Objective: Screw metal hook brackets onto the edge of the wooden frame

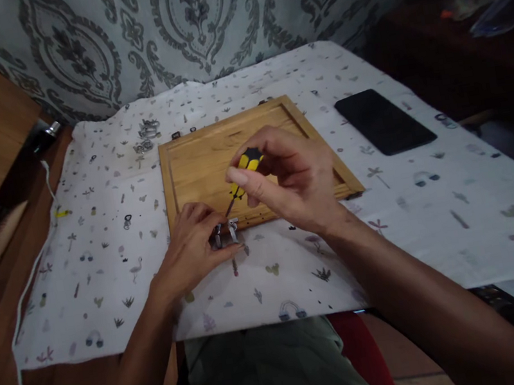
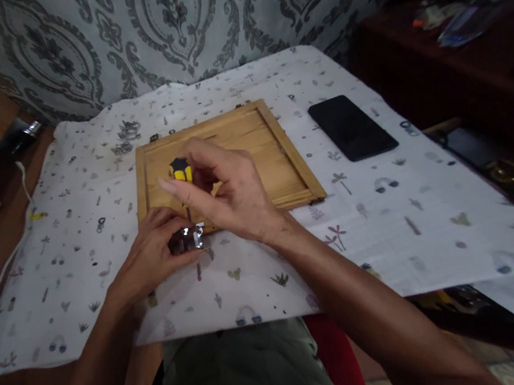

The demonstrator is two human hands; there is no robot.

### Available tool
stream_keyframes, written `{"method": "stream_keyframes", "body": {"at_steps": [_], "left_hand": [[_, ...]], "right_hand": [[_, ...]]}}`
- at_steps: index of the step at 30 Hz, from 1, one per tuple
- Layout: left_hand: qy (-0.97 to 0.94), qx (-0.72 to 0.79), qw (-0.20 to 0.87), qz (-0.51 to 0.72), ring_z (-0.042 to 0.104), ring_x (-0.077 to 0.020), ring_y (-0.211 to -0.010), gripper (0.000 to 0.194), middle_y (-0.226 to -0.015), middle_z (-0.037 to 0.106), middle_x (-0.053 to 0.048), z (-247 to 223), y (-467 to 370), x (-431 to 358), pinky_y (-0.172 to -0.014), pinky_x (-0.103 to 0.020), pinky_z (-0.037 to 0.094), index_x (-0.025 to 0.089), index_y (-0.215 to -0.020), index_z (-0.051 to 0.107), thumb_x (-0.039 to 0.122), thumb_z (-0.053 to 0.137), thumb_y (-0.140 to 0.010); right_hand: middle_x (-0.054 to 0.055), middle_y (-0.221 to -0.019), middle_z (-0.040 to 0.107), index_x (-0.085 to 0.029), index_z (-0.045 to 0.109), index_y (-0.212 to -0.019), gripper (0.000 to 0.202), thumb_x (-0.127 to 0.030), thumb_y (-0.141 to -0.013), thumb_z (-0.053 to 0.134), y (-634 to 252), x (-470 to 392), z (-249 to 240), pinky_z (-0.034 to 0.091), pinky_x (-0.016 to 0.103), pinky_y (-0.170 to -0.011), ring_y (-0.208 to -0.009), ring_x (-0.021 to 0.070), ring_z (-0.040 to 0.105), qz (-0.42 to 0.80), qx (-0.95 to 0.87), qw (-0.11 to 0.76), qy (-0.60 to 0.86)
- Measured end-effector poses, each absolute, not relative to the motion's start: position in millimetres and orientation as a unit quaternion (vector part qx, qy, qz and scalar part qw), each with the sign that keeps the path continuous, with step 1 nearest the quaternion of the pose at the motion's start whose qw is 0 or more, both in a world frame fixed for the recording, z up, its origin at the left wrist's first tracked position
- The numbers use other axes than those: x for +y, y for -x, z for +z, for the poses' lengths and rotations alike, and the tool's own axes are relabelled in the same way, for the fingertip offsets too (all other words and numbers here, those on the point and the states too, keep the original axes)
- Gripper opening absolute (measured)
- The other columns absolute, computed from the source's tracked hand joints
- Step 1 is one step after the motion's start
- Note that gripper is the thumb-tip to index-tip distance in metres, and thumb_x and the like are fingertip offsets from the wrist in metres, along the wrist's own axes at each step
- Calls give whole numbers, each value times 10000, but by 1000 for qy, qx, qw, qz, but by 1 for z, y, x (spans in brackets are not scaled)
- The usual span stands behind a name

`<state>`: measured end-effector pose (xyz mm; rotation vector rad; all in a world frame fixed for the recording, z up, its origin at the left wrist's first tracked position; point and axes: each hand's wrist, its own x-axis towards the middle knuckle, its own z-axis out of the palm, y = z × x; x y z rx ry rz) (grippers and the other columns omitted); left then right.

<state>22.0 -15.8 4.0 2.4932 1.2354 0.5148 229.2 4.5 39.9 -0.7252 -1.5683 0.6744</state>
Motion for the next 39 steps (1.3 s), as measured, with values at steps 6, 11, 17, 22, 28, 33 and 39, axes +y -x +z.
{"method": "stream_keyframes", "body": {"at_steps": [6,11,17,22,28,33,39], "left_hand": [[-873,426,146,188,559,-260,-1043,424,-1036,629,-45,2,-21,-15,-912,-412,508,205,-1086,721,484,892,-816],[-869,432,156,185,550,-259,-1023,388,-999,613,-41,3,-22,-15,-897,-409,503,194,-1010,716,484,889,-818],[-870,428,158,187,543,-266,-1030,407,-1020,610,-52,2,-22,-15,-894,-410,497,179,-1024,718,483,890,-815],[-871,433,158,171,542,-276,-1049,411,-1051,625,-60,4,-23,-15,-903,-427,498,181,-1013,707,495,886,-817],[-870,437,155,166,542,-281,-1049,414,-1037,626,-64,5,-24,-16,-902,-433,501,175,-972,704,501,896,-802],[-872,434,150,170,550,-286,-1050,425,-1042,632,-69,4,-24,-16,-912,-445,499,166,-1015,721,496,892,-808],[-868,440,156,167,553,-291,-1066,429,-1056,633,-72,4,-25,-16,-929,-448,499,170,-1005,727,503,899,-796]], "right_hand": [[-22,-750,600,-235,628,-794,332,-505,-907,786,-229,6,39,475,268,-490,-561,111,510,300,-664,607,319],[-18,-773,620,-241,643,-814,281,-460,-916,787,-228,2,38,505,265,-509,-599,119,534,292,-670,593,338],[-27,-749,615,-235,624,-816,251,-403,-954,750,-230,-5,36,461,244,-483,-559,93,542,288,-663,596,351],[-33,-746,611,-239,625,-843,205,-367,-960,735,-231,-4,28,473,248,-497,-558,91,557,286,-662,595,356],[-30,-729,610,-245,629,-820,275,-452,-933,770,-231,-3,28,453,255,-465,-535,95,554,296,-655,591,366],[-30,-722,618,-249,624,-813,286,-466,-939,762,-231,-1,27,454,259,-462,-537,100,551,297,-655,590,367],[-37,-724,605,-249,633,-827,247,-416,-931,781,-229,-2,25,465,261,-474,-544,99,544,290,-668,584,359]]}}
